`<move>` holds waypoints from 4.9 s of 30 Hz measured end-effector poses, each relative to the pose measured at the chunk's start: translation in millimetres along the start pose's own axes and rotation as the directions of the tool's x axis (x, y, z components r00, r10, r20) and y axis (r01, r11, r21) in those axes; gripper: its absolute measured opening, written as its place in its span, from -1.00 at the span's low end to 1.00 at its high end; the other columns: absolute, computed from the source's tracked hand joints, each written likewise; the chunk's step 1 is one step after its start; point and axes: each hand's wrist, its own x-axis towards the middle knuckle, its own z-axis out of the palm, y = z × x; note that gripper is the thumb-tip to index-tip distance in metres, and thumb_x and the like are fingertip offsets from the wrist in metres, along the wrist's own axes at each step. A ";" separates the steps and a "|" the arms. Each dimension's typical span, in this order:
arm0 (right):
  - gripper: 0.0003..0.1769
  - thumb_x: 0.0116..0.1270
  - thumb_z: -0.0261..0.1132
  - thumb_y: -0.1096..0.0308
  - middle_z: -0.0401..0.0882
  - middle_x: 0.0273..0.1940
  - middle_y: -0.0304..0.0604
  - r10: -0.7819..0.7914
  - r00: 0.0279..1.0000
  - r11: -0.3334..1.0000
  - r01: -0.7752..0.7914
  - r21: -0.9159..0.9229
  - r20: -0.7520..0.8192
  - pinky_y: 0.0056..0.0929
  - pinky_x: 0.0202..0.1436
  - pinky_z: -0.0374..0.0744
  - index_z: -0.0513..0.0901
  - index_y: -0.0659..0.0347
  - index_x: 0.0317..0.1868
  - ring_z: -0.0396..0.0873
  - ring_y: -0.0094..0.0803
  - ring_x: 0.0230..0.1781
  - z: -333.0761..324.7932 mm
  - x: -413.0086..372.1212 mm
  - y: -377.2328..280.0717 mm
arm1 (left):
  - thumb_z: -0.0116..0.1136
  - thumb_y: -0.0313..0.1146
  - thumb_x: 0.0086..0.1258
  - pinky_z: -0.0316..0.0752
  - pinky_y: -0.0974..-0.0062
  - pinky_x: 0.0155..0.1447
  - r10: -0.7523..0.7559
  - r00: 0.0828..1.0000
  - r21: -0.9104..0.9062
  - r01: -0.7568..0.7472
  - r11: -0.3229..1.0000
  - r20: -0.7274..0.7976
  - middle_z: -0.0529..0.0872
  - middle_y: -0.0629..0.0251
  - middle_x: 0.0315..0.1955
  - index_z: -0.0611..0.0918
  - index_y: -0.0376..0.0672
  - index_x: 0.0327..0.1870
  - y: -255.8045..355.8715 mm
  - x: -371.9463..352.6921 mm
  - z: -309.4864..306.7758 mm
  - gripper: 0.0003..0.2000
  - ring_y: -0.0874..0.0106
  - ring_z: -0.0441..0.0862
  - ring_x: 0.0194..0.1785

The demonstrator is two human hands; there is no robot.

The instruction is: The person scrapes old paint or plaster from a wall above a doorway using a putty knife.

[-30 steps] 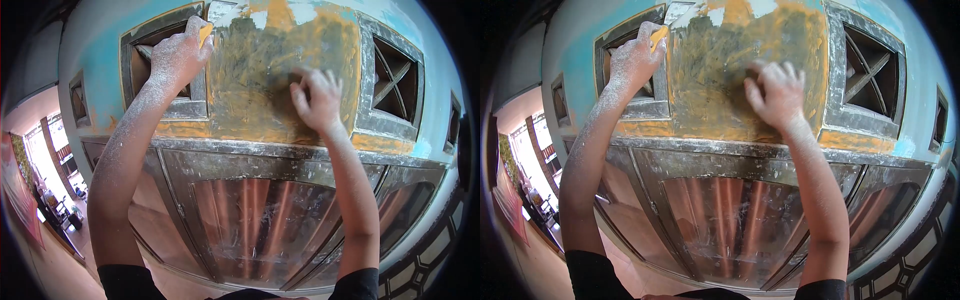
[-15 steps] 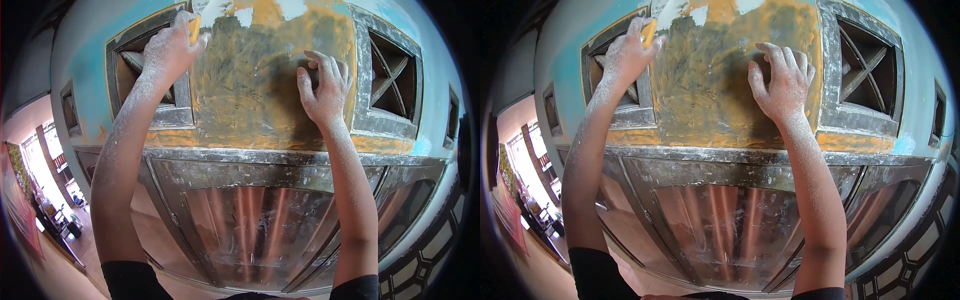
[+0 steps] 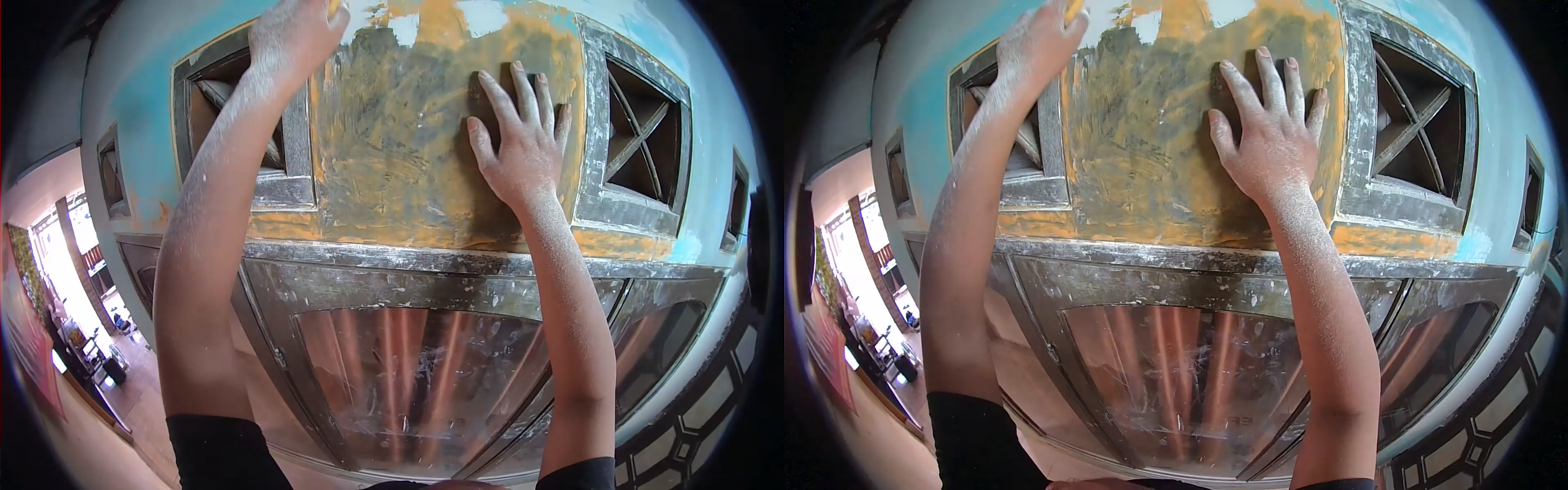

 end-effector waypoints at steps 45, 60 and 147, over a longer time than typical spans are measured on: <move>-0.35 0.59 0.03 -0.23 0.12 0.68 -0.23 -0.127 0.992 0.986 0.126 -0.114 -0.007 0.31 0.72 -0.11 0.27 -0.44 0.62 0.02 -0.11 0.71 7.6 44.2 33.0 | 0.01 0.12 0.51 0.47 0.04 0.42 0.012 1.000 0.133 -0.010 0.991 -0.014 0.66 -0.04 0.28 0.53 0.04 0.47 -61.6 81.1 44.8 -0.41 -0.04 0.61 0.33; -0.35 0.59 0.03 -0.23 0.11 0.68 -0.22 -0.122 0.992 0.987 0.122 -0.106 0.012 0.32 0.72 -0.12 0.27 -0.45 0.62 -0.01 -0.12 0.72 6.6 44.0 33.7 | 0.05 0.00 0.50 0.62 -0.04 0.19 0.199 0.980 0.122 -0.198 0.973 0.004 0.81 -0.11 -0.10 0.57 -0.04 0.40 46.5 26.4 14.4 -0.47 -0.05 0.76 0.06; -0.31 0.59 0.03 -0.17 0.01 0.71 -0.20 0.067 0.995 0.988 -0.057 -0.141 0.071 0.40 0.68 -0.13 0.18 -0.43 0.67 -0.08 -0.02 0.74 -15.8 -60.4 60.6 | 0.07 0.01 0.50 0.65 -0.08 0.01 -0.053 0.974 -0.069 0.070 0.995 0.222 0.80 -0.12 -0.29 0.33 0.34 0.60 24.4 -134.5 10.1 -0.38 -0.11 0.78 -0.16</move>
